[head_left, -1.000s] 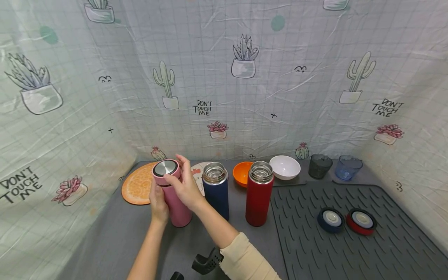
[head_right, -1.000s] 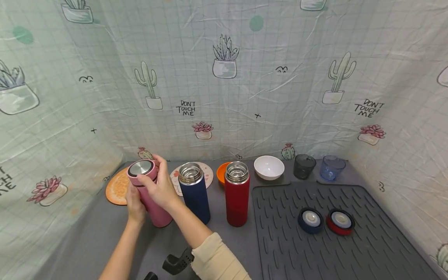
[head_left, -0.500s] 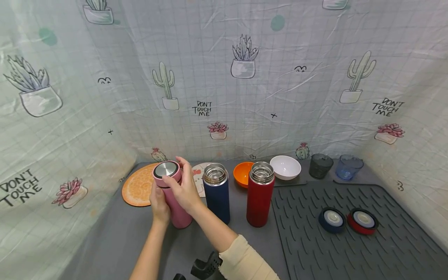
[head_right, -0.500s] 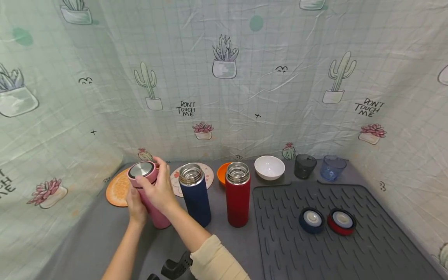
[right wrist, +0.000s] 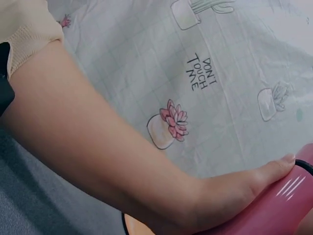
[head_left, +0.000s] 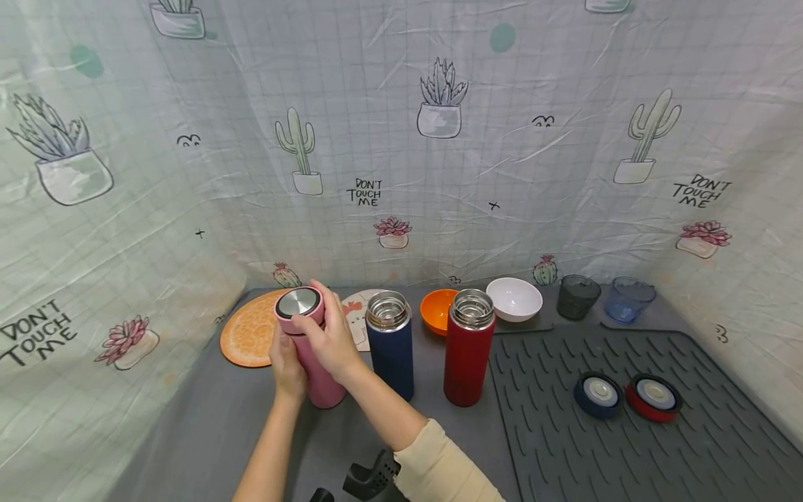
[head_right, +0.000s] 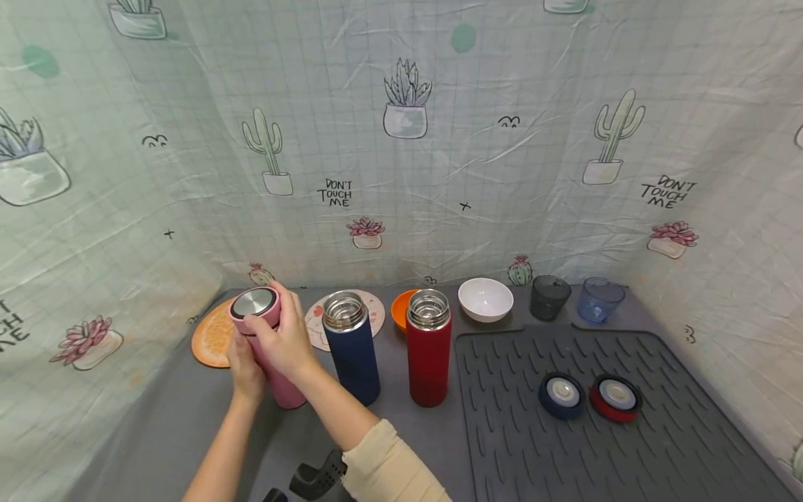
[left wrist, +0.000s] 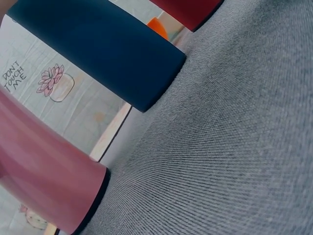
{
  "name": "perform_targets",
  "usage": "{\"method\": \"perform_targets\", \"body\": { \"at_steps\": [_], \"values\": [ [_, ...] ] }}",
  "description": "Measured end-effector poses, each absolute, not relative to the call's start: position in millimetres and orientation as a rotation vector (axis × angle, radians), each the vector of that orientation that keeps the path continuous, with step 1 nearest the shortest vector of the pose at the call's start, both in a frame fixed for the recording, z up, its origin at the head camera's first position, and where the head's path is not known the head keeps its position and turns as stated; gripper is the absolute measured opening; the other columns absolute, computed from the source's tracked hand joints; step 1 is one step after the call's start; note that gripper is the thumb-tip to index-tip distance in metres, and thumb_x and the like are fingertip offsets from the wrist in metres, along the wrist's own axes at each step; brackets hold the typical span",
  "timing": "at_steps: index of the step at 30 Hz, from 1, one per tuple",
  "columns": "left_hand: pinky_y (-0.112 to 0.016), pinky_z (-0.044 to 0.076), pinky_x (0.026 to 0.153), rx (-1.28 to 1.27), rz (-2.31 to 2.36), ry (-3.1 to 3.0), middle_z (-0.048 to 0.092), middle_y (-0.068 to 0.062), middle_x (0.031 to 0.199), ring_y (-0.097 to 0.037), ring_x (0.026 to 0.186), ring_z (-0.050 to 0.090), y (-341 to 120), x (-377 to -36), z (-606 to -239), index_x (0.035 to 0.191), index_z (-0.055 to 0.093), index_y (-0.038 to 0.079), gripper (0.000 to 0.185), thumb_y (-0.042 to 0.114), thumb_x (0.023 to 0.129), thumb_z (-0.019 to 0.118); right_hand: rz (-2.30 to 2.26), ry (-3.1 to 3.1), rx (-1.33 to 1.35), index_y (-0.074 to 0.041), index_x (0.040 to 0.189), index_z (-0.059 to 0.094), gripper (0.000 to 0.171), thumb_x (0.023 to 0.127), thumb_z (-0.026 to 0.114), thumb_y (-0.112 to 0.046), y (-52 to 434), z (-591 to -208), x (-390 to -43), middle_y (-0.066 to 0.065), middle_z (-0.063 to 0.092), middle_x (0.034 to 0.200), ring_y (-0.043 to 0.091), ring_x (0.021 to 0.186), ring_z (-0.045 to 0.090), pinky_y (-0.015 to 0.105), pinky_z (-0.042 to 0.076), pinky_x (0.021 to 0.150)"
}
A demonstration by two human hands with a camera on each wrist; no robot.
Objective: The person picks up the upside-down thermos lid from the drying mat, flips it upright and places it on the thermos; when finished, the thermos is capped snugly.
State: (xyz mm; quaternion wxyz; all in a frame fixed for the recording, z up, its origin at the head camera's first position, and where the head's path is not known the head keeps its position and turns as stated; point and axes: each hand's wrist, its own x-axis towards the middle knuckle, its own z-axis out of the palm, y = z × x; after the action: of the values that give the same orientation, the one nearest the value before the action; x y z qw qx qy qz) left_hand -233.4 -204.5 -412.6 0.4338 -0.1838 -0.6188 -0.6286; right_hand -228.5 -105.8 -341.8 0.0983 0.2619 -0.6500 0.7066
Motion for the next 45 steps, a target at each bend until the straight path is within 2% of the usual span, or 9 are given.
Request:
{"method": "perform_targets", "body": {
  "at_steps": [4,8,13,16,22,30,34,38,45],
  "values": [
    [-0.02,0.039,0.086,-0.452,-1.559,-1.547,0.058,0.001,0.111,-0.013,0.101,0.052,-204.9,-235.1,-412.7,0.124,0.052,0.007,0.046,0.041,0.097,0.035,2.21,-1.82,0.827,-0.006,0.131,0.039,0.055,0.082,0.063,-0.015,-105.6,-341.2,-230.2,0.008,0.052,0.119,0.013,0.103,0.054,0.026,0.045,0.087],
    [-0.02,0.039,0.085,-0.436,-1.553,-1.564,0.058,0.002,0.11,-0.013,0.099,0.052,-205.5,-236.4,-412.9,0.123,0.053,0.007,0.046,0.04,0.098,0.034,2.139,-1.865,0.746,-0.011,0.124,0.04,0.059,0.076,0.073,-0.021,-107.6,-339.6,-230.9,-0.001,0.046,0.115,0.01,0.101,0.052,0.025,0.046,0.084],
    [-0.019,0.04,0.084,-0.419,-1.558,-1.551,0.059,0.003,0.109,-0.012,0.098,0.052,-204.6,-235.3,-413.3,0.121,0.054,0.007,0.047,0.043,0.097,0.036,2.011,-1.961,0.752,-0.01,0.134,0.037,0.062,0.081,0.062,-0.028,-105.9,-341.0,-228.5,0.004,0.045,0.123,0.013,0.108,0.048,0.026,0.04,0.091],
    [-0.019,0.04,0.084,-0.414,-1.549,-1.545,0.059,0.003,0.109,-0.011,0.098,0.052,-204.7,-234.8,-413.5,0.121,0.054,0.009,0.047,0.044,0.096,0.036,2.106,-1.89,0.833,-0.004,0.135,0.035,0.059,0.084,0.058,-0.02,-105.3,-341.6,-228.6,0.01,0.049,0.122,0.013,0.106,0.051,0.026,0.041,0.091],
    [-0.02,0.04,0.083,-0.399,-1.543,-1.565,0.059,0.003,0.107,-0.012,0.096,0.053,-204.6,-235.1,-413.2,0.12,0.055,0.009,0.045,0.042,0.098,0.034,2.159,-1.834,0.74,-0.008,0.125,0.038,0.063,0.075,0.073,-0.018,-109.9,-341.2,-229.2,-0.001,0.048,0.115,0.01,0.1,0.053,0.025,0.045,0.084],
    [-0.02,0.039,0.085,-0.432,-1.555,-1.543,0.059,0.002,0.111,-0.013,0.1,0.052,-203.6,-234.0,-412.8,0.123,0.053,0.005,0.047,0.04,0.097,0.035,2.21,-1.819,0.808,-0.002,0.134,0.037,0.058,0.082,0.053,-0.019,-107.7,-343.6,-230.1,0.012,0.048,0.124,0.015,0.109,0.049,0.026,0.04,0.093],
    [-0.02,0.039,0.085,-0.43,-1.543,-1.559,0.059,0.002,0.11,-0.013,0.1,0.052,-204.0,-234.1,-412.1,0.122,0.053,0.004,0.046,0.039,0.098,0.033,2.31,-1.726,0.812,-0.004,0.126,0.039,0.053,0.079,0.063,-0.011,-108.9,-343.1,-232.0,0.007,0.051,0.114,0.012,0.1,0.053,0.026,0.045,0.085],
    [-0.02,0.04,0.083,-0.412,-1.536,-1.558,0.06,0.003,0.106,-0.012,0.096,0.054,-204.1,-235.4,-412.5,0.118,0.056,0.008,0.045,0.041,0.098,0.033,2.228,-1.785,0.731,-0.009,0.122,0.037,0.061,0.074,0.074,-0.016,-109.7,-342.7,-232.0,-0.001,0.046,0.113,0.01,0.1,0.051,0.025,0.045,0.084],
    [-0.019,0.04,0.083,-0.436,-1.537,-1.545,0.06,0.002,0.108,-0.012,0.097,0.053,-205.3,-236.8,-415.8,0.121,0.054,0.007,0.048,0.044,0.097,0.035,2.23,-1.796,0.807,-0.004,0.134,0.038,0.057,0.082,0.055,-0.02,-107.3,-344.4,-230.1,0.01,0.046,0.123,0.014,0.108,0.049,0.026,0.04,0.091]
  ]
}}
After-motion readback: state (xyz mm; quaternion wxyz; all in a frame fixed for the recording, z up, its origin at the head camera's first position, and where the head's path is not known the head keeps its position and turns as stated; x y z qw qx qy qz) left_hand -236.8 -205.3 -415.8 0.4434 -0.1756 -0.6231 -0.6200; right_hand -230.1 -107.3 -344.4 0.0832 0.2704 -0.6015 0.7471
